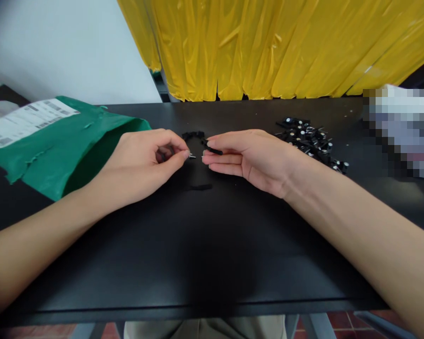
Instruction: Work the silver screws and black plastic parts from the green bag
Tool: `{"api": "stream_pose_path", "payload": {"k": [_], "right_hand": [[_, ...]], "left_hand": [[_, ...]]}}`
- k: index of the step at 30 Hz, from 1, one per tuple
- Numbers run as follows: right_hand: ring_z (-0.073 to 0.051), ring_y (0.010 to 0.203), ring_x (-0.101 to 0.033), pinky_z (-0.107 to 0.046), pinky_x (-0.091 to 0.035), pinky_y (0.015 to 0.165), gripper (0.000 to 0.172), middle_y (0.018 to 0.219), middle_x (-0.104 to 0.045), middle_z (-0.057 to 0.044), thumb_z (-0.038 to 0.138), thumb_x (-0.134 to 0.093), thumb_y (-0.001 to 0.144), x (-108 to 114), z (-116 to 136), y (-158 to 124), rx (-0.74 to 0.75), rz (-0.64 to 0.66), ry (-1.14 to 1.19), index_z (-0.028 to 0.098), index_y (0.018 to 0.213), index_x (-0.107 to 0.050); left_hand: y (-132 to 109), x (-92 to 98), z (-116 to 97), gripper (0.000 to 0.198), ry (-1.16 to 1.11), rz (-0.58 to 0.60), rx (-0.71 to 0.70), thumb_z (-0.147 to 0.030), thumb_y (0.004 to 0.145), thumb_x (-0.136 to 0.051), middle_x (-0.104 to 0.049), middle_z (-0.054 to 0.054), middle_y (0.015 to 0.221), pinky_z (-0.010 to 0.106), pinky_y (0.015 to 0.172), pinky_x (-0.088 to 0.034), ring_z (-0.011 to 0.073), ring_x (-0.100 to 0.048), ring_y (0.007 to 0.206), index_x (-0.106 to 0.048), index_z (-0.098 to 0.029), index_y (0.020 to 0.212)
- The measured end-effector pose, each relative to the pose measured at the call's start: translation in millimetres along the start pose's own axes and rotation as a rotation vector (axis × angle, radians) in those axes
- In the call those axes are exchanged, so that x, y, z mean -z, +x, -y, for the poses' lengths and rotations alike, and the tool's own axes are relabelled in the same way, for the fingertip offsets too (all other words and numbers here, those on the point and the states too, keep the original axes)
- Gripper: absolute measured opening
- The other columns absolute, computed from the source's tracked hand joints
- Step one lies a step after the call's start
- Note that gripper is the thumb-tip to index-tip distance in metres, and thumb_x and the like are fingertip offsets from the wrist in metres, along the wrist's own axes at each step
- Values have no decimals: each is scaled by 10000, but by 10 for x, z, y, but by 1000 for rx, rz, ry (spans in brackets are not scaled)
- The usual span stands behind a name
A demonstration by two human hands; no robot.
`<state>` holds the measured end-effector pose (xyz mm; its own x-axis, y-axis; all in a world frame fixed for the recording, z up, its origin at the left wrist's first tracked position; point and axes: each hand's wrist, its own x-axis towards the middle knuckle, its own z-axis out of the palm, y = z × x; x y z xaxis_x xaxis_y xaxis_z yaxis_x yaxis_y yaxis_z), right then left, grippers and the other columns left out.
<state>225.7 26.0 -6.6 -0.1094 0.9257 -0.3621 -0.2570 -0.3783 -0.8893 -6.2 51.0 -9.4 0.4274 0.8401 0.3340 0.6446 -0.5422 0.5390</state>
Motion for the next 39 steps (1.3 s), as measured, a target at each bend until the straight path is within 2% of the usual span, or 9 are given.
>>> {"api": "stream_pose_path", "payload": {"k": [2,5,15,22,27,34,39], "right_hand": [[-196,823,-867,-234,-743,751,63,908,-876,-95,139,-805,951,4,20,-5,-30,-6,-16,145,922,-861],[-201,768,-862,-218,-734,694,67,858,-870,-123,141,-805,936,-5,48,-25,-73,-27,-50,112,929,-865],[-207,738,-852,-244,-745,702,91,862,-866,-155,141,-800,943,-4,72,-30,-111,-26,-92,86,894,-852],[-185,748,-855,-245,-743,723,128,894,-871,-130,90,-730,999,-27,119,-60,-163,-30,-124,74,946,-846],[-177,762,-857,-243,-743,735,126,897,-873,-125,116,-747,1008,-9,101,-50,-145,-9,-124,93,944,-853],[-164,800,-862,-223,-741,774,50,902,-880,-92,141,-843,965,-16,73,-63,-54,42,-117,135,1001,-877],[-151,792,-857,-171,-721,702,137,913,-881,-53,131,-919,892,-41,33,-89,47,94,-148,185,1014,-891]], "left_hand": [[-2,5,11,78,24,21,12,-256,892,-732,-778,10,807,341,652,-430,207,-663,711,-791,-262,841],[-3,5,22,70,44,53,34,-267,892,-743,-776,15,806,339,628,-412,210,-652,702,-792,-263,843],[11,2,-4,70,89,108,47,-286,908,-760,-762,19,816,352,629,-399,214,-646,719,-798,-262,854],[8,47,-17,145,177,183,23,-294,982,-671,-766,23,978,364,728,-461,220,-692,857,-809,-248,969],[-2,37,12,140,179,171,-7,-283,977,-676,-762,18,1048,386,770,-491,215,-688,875,-811,-246,982],[7,32,22,118,196,178,-24,-270,971,-696,-760,14,1034,394,787,-496,222,-694,883,-811,-252,989],[6,26,27,115,199,169,-30,-273,963,-714,-773,20,1033,396,780,-495,228,-700,870,-814,-244,1012]]}}
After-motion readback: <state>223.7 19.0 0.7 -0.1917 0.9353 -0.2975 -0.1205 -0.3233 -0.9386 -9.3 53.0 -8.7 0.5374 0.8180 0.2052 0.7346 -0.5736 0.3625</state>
